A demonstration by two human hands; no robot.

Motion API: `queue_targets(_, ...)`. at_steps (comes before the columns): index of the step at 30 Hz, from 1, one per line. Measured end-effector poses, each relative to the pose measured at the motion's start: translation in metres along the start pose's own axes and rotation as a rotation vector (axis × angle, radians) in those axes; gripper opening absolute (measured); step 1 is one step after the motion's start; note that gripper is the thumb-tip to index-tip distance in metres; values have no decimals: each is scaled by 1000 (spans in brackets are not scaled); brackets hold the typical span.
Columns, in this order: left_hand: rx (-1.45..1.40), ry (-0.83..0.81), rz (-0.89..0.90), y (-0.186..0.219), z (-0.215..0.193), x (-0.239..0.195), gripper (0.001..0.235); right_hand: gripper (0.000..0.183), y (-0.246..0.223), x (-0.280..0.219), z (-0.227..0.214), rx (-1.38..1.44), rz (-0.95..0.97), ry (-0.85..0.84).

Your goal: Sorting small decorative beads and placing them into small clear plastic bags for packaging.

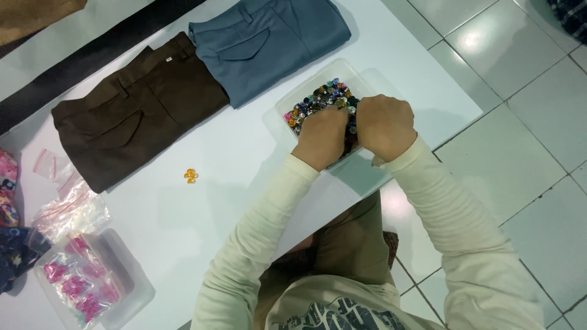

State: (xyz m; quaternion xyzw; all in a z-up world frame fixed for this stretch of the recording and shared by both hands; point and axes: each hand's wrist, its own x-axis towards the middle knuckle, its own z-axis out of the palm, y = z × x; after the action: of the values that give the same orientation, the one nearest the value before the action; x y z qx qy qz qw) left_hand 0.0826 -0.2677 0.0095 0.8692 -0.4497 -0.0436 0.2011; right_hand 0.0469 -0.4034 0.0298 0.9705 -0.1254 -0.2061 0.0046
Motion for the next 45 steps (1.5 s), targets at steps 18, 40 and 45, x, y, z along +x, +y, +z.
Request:
queue_targets(18,-295,-31,-229,-21,-25,-11,29,42,-6,-19,-56,698,-230,-56)
queue_targets(40,201,98,-155,-28,-13,-9,10,18,-6,-10,-25,431,-322,140)
queue_targets(45,-276,95,-282,-19,-32,-16,23,36,2,-21,-32,553,-344,250)
